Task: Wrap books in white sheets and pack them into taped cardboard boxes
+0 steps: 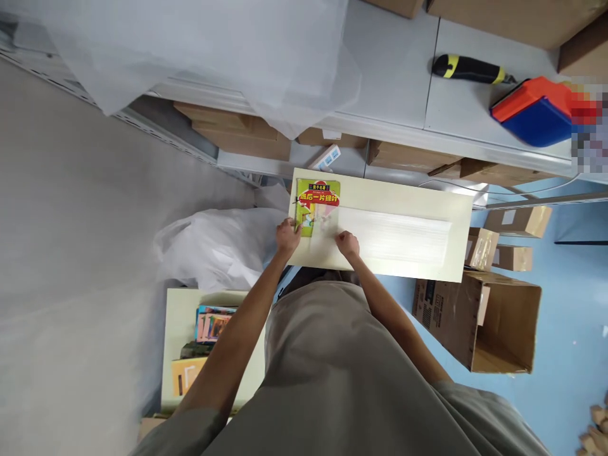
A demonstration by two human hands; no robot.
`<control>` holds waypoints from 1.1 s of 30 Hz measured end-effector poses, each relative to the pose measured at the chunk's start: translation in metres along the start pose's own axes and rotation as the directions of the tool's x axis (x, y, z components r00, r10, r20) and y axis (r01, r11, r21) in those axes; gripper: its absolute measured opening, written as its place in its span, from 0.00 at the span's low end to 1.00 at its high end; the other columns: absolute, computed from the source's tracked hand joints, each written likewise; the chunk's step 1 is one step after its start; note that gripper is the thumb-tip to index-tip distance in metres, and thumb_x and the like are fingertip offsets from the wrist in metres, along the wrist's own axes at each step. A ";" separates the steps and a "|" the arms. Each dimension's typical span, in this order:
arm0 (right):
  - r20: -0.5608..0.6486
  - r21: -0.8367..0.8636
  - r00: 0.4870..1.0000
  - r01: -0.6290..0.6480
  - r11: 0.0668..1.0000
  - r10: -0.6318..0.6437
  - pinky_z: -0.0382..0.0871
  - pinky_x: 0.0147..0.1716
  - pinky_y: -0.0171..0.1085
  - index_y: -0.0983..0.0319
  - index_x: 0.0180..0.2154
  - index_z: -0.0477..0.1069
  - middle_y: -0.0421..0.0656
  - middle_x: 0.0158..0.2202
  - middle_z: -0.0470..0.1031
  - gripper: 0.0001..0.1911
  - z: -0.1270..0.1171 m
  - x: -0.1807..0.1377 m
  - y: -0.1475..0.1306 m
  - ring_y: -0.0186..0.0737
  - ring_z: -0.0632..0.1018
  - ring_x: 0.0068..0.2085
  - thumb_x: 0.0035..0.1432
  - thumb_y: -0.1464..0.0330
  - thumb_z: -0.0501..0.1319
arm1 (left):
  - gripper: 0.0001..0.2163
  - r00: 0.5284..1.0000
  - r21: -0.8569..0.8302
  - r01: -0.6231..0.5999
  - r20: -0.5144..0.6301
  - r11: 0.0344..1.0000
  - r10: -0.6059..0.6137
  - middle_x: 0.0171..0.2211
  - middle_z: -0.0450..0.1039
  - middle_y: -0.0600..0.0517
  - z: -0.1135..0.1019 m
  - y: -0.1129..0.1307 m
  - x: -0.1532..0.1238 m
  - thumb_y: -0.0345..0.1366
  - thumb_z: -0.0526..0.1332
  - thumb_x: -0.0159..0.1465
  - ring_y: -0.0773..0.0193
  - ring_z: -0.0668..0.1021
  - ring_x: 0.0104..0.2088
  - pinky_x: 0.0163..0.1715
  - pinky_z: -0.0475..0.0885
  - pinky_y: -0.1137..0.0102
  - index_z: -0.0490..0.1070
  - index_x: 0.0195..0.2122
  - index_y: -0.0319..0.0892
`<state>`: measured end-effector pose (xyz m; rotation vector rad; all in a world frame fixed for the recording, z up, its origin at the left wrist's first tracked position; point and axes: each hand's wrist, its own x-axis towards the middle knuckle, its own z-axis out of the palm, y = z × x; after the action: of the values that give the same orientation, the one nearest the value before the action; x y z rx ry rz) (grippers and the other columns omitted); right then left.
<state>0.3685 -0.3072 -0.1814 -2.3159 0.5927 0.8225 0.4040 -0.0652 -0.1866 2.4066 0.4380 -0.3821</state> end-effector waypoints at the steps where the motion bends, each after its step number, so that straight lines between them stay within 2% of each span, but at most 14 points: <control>1: -0.006 -0.010 1.000 -0.016 1.000 0.016 0.77 0.49 0.43 0.58 0.44 0.81 0.51 0.46 0.87 0.07 0.002 0.000 0.000 0.53 0.86 0.50 0.72 0.66 0.63 | 0.15 0.999 -0.018 0.040 0.012 0.999 -0.040 0.50 0.85 0.38 0.000 0.001 0.004 0.40 0.66 0.69 0.43 0.84 0.54 0.62 0.71 0.55 0.77 0.53 0.41; 5: -0.006 -0.012 0.999 -0.040 0.999 0.040 0.77 0.49 0.43 0.57 0.46 0.79 0.48 0.46 0.86 0.08 0.006 -0.003 0.001 0.51 0.84 0.50 0.74 0.66 0.60 | 0.14 0.987 -0.121 0.153 0.064 0.981 -0.146 0.44 0.86 0.41 -0.006 0.008 0.016 0.47 0.68 0.68 0.47 0.85 0.49 0.49 0.73 0.64 0.80 0.45 0.42; 8: 0.003 0.011 0.999 -0.035 0.999 0.035 0.76 0.49 0.42 0.56 0.45 0.77 0.46 0.45 0.85 0.07 0.007 -0.004 0.002 0.50 0.84 0.49 0.75 0.64 0.60 | 0.14 0.985 -0.156 0.132 0.130 0.979 -0.112 0.38 0.86 0.44 -0.016 0.017 0.020 0.49 0.66 0.68 0.50 0.84 0.43 0.42 0.71 0.66 0.80 0.35 0.43; 10: 0.011 0.031 1.000 -0.030 0.999 0.029 0.76 0.49 0.43 0.56 0.45 0.76 0.46 0.45 0.85 0.06 0.007 -0.003 0.002 0.51 0.83 0.50 0.75 0.64 0.60 | 0.13 0.991 -0.153 0.085 0.117 0.985 -0.068 0.36 0.84 0.46 -0.025 0.024 0.020 0.47 0.66 0.67 0.52 0.83 0.41 0.42 0.71 0.65 0.79 0.32 0.43; 14: 0.039 0.086 0.999 -0.012 0.996 0.009 0.75 0.53 0.45 0.57 0.47 0.73 0.50 0.50 0.82 0.06 0.010 -0.006 0.000 0.53 0.82 0.54 0.75 0.63 0.60 | 0.11 0.994 -0.096 -0.050 -0.104 0.994 0.040 0.34 0.80 0.46 -0.050 0.043 0.012 0.41 0.65 0.68 0.54 0.80 0.38 0.46 0.71 0.63 0.73 0.29 0.45; 18: 0.106 0.176 0.993 0.023 0.984 -0.042 0.71 0.61 0.49 0.58 0.50 0.71 0.55 0.60 0.78 0.14 0.008 -0.008 -0.001 0.57 0.77 0.63 0.72 0.56 0.64 | 0.10 0.914 0.050 -0.225 -0.334 0.973 0.229 0.35 0.77 0.45 -0.089 0.068 -0.018 0.40 0.66 0.69 0.50 0.77 0.43 0.52 0.71 0.58 0.72 0.30 0.47; 21: 0.195 0.264 0.978 0.024 0.964 -0.078 0.70 0.63 0.51 0.58 0.50 0.71 0.56 0.60 0.78 0.19 -0.002 -0.003 0.000 0.59 0.76 0.65 0.69 0.51 0.66 | 0.10 0.871 0.115 -0.272 -0.393 0.955 0.295 0.36 0.76 0.45 -0.116 0.092 -0.057 0.41 0.66 0.70 0.49 0.76 0.43 0.53 0.70 0.56 0.73 0.32 0.47; 24: 0.319 0.354 0.938 0.013 0.935 -0.134 0.74 0.59 0.50 0.58 0.46 0.74 0.54 0.53 0.82 0.24 -0.022 0.006 0.004 0.59 0.80 0.60 0.67 0.44 0.65 | 0.11 0.862 0.074 -0.261 -0.430 0.963 0.267 0.35 0.75 0.47 -0.125 0.117 -0.095 0.45 0.67 0.70 0.52 0.75 0.40 0.51 0.71 0.58 0.74 0.33 0.46; 26: 0.437 0.452 0.880 -0.034 0.891 -0.189 0.78 0.55 0.48 0.58 0.45 0.75 0.52 0.48 0.84 0.30 -0.044 0.010 0.011 0.56 0.83 0.53 0.70 0.38 0.58 | 0.13 0.886 -0.067 -0.211 -0.434 0.975 0.162 0.33 0.75 0.50 -0.114 0.131 -0.115 0.48 0.69 0.67 0.56 0.75 0.37 0.46 0.72 0.61 0.75 0.33 0.46; 27: 0.490 0.537 0.842 -0.086 0.839 -0.227 0.79 0.54 0.48 0.58 0.45 0.76 0.51 0.46 0.85 0.33 -0.056 0.011 0.017 0.54 0.84 0.51 0.70 0.36 0.53 | 0.14 0.907 -0.179 -0.170 -0.412 0.969 0.084 0.31 0.74 0.52 -0.102 0.138 -0.122 0.51 0.70 0.66 0.58 0.74 0.35 0.42 0.72 0.63 0.76 0.33 0.45; 29: 0.523 0.728 0.785 -0.210 0.653 -0.331 0.80 0.54 0.46 0.57 0.48 0.76 0.50 0.46 0.85 0.39 -0.086 0.008 0.035 0.51 0.85 0.50 0.70 0.32 0.47 | 0.19 0.952 -0.436 -0.067 -0.297 0.897 -0.073 0.29 0.75 0.53 -0.069 0.153 -0.133 0.56 0.72 0.63 0.60 0.75 0.32 0.37 0.72 0.65 0.77 0.34 0.45; 30: 0.496 0.804 0.782 -0.250 0.540 -0.377 0.80 0.54 0.46 0.57 0.49 0.76 0.49 0.46 0.86 0.41 -0.102 0.005 0.048 0.51 0.85 0.51 0.69 0.31 0.46 | 0.21 0.969 -0.544 -0.009 -0.211 0.839 -0.126 0.29 0.76 0.53 -0.049 0.160 -0.137 0.59 0.72 0.61 0.60 0.77 0.32 0.35 0.72 0.66 0.77 0.34 0.45; 31: 0.444 0.858 0.801 -0.252 0.447 -0.401 0.80 0.54 0.46 0.57 0.50 0.76 0.49 0.46 0.86 0.42 -0.119 0.002 0.064 0.51 0.85 0.52 0.68 0.30 0.46 | 0.23 0.982 -0.615 0.046 -0.118 0.787 -0.150 0.30 0.77 0.53 -0.027 0.169 -0.140 0.62 0.71 0.61 0.59 0.79 0.33 0.35 0.73 0.66 0.77 0.35 0.45; 33: 0.301 0.915 0.870 -0.147 0.376 -0.391 0.80 0.53 0.46 0.56 0.49 0.77 0.47 0.44 0.86 0.39 -0.153 -0.005 0.105 0.52 0.85 0.51 0.66 0.30 0.52 | 0.25 0.989 -0.642 0.138 0.052 0.754 -0.137 0.33 0.80 0.50 0.019 0.187 -0.147 0.65 0.68 0.62 0.56 0.82 0.37 0.36 0.75 0.64 0.77 0.37 0.45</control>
<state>0.3667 -0.4832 -0.1231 -1.0025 0.4467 0.6679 0.3440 -0.2448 -0.0419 1.6988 0.6317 -0.2405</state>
